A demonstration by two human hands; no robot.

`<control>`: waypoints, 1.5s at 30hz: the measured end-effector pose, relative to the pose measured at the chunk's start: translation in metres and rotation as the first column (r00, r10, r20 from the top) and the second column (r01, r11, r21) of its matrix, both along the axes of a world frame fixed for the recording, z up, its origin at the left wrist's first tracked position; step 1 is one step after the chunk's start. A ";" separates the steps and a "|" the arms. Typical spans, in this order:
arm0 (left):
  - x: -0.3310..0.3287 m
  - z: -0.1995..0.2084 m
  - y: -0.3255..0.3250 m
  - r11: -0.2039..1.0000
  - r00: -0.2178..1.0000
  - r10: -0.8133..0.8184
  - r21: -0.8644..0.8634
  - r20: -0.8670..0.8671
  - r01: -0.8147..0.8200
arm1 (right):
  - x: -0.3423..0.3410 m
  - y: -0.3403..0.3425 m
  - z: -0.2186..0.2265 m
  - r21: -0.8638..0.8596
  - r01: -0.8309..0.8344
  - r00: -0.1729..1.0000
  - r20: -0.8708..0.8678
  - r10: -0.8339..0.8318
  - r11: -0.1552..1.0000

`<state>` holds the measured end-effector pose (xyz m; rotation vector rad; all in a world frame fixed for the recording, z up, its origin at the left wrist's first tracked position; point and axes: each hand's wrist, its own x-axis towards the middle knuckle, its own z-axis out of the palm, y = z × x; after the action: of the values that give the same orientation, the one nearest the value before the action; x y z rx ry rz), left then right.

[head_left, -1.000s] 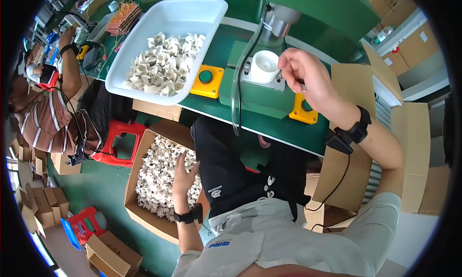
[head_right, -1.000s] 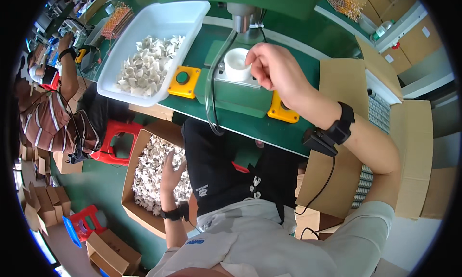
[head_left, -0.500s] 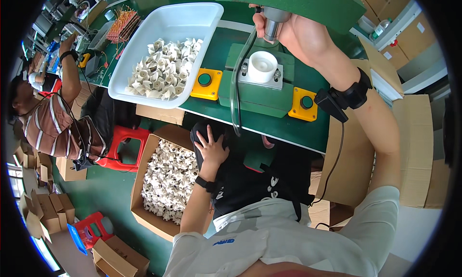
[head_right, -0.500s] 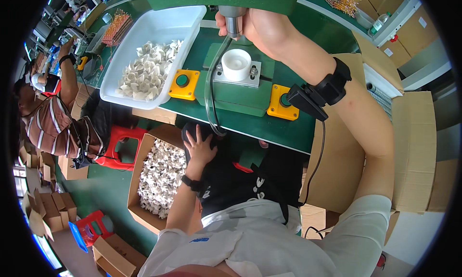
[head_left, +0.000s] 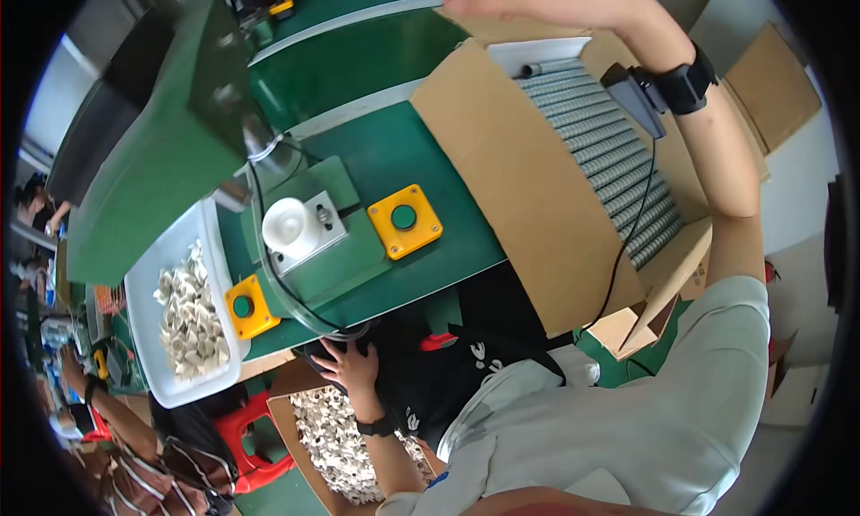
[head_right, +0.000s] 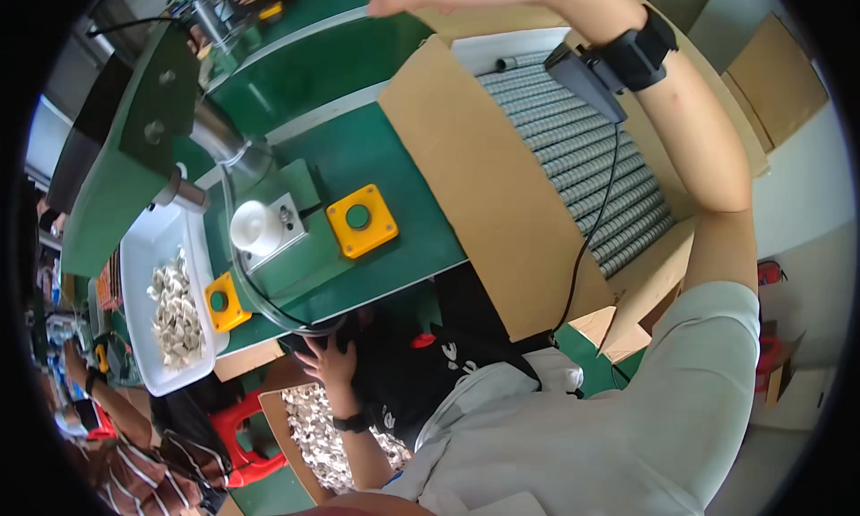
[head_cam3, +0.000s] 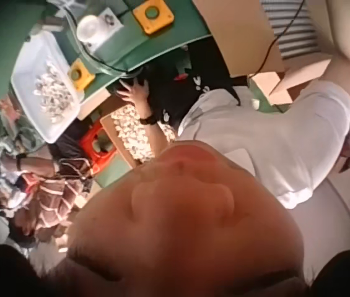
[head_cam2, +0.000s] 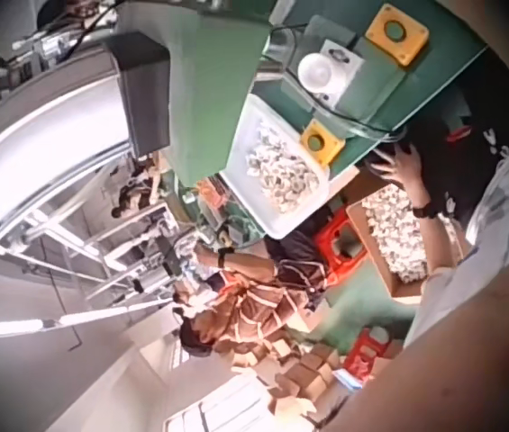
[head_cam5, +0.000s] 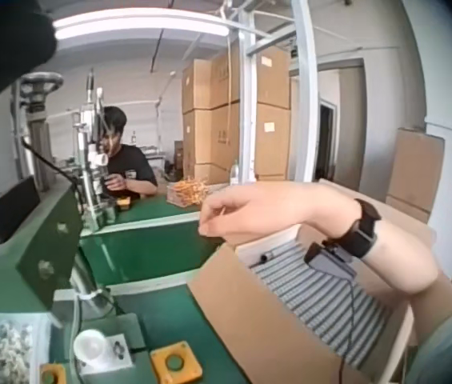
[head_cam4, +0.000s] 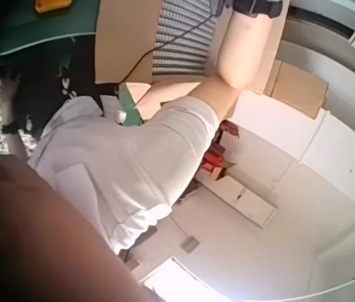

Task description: Operating an industrial press machine to assemble metal parts.

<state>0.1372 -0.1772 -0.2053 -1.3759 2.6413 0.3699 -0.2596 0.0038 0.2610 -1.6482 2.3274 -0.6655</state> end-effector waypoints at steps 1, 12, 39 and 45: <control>-0.001 0.000 -0.003 1.000 0.999 0.005 0.008 0.053 -0.005 | -0.021 0.009 0.003 0.025 -0.006 1.000 -0.028 0.006 1.000; -0.011 0.010 0.000 0.999 0.996 0.000 0.054 0.084 -0.005 | -0.153 0.099 -0.149 0.358 0.522 0.844 -0.350 -0.407 0.774; -0.010 0.017 0.004 0.993 0.991 0.081 0.081 0.103 -0.089 | -0.139 0.106 -0.183 0.092 0.457 0.773 -0.533 -0.344 0.885; -0.007 0.018 0.004 0.991 0.990 0.092 0.086 0.106 -0.101 | -0.131 0.107 -0.184 0.033 0.439 0.769 -0.531 -0.356 0.898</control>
<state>0.1307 -0.1737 -0.1870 -1.4567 2.4516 0.4147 -0.3903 0.1110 0.0766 -1.3872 3.0714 -0.0820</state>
